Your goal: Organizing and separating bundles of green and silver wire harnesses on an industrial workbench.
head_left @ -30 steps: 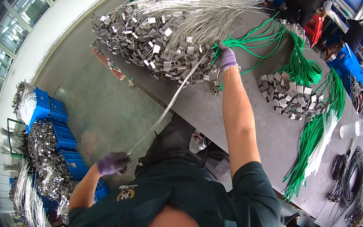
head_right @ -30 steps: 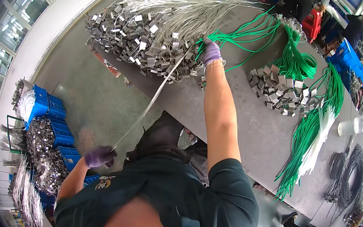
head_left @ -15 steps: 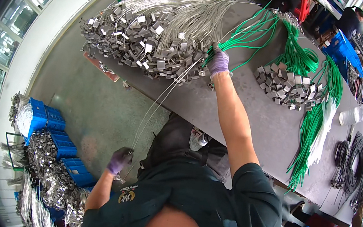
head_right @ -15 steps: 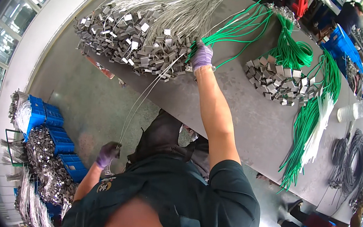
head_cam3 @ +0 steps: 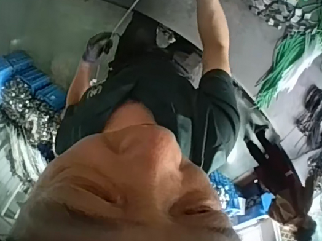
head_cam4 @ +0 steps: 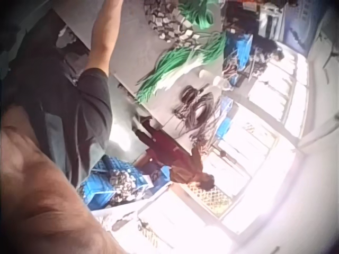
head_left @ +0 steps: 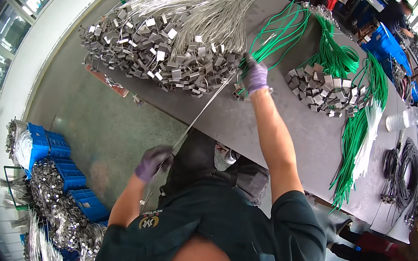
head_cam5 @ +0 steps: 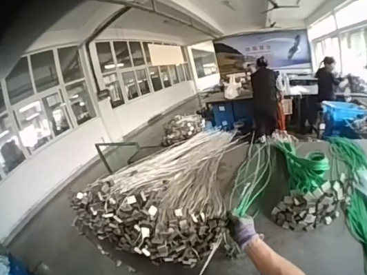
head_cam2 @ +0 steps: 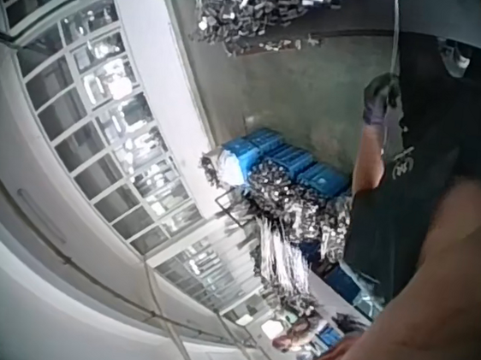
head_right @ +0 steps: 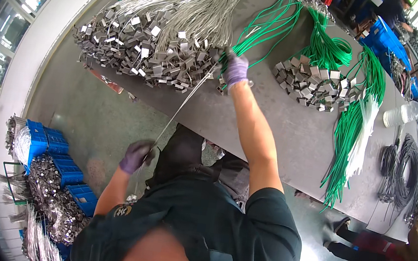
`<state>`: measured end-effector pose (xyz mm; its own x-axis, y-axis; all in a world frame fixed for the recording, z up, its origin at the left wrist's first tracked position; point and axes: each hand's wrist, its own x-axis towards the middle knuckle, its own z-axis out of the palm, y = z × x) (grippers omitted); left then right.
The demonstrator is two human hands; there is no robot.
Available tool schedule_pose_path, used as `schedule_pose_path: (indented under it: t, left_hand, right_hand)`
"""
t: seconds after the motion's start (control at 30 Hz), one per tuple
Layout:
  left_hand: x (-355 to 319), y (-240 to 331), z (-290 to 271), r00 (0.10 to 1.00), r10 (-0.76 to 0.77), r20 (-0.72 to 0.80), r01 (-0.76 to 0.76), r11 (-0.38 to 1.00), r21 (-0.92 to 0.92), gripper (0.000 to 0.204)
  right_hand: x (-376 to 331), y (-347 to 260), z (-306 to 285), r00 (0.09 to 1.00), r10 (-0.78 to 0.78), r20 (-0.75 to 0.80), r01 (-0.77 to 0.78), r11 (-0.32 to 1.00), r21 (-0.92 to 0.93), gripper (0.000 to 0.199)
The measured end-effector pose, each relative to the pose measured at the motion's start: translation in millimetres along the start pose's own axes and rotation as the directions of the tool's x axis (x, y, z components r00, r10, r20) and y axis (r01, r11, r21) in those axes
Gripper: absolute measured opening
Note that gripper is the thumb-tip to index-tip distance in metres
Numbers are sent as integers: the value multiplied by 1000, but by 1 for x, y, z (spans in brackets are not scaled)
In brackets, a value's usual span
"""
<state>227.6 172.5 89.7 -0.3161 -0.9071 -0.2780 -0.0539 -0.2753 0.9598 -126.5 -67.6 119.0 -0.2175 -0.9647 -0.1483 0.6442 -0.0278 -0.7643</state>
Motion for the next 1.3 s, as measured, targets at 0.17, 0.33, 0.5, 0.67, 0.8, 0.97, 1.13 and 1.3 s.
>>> schedule_pose_path:
  t: [0.17, 0.33, 0.5, 0.67, 0.8, 0.97, 1.13, 1.3]
  left_hand:
    - [40, -2, 28, 980, -150, -132, 157, 987, 42, 15]
    - [27, -19, 22, 981, -58, -185, 74, 994, 77, 18]
    - [20, -13, 20, 966, -163, -199, 173, 984, 31, 20]
    - [20, -20, 14, 967, -129, -221, 152, 984, 88, 21]
    - [16, -16, 14, 958, -180, -222, 205, 974, 93, 20]
    - [12, -21, 11, 954, -203, -220, 221, 973, 65, 17]
    - [12, -22, 9, 950, -223, -221, 237, 971, 41, 16]
    - [9, -22, 8, 957, -226, -183, 233, 972, 17, 17]
  right_hand:
    - [-16, -5, 9, 999, 2, -38, -4, 997, -72, 18]
    - [9, -62, -15, 987, -144, -68, 137, 986, -93, 22]
    - [25, -95, -27, 966, -254, -53, 246, 960, -131, 23]
    - [32, -105, -27, 953, -293, -74, 280, 948, -155, 20]
    - [42, -105, -36, 955, -288, -70, 269, 943, -198, 21]
    - [52, -100, -42, 964, -251, -92, 229, 952, -201, 22]
    - [52, -96, -40, 971, -200, -128, 179, 972, -155, 21]
    - [51, -93, -38, 971, -193, -141, 172, 973, -152, 21]
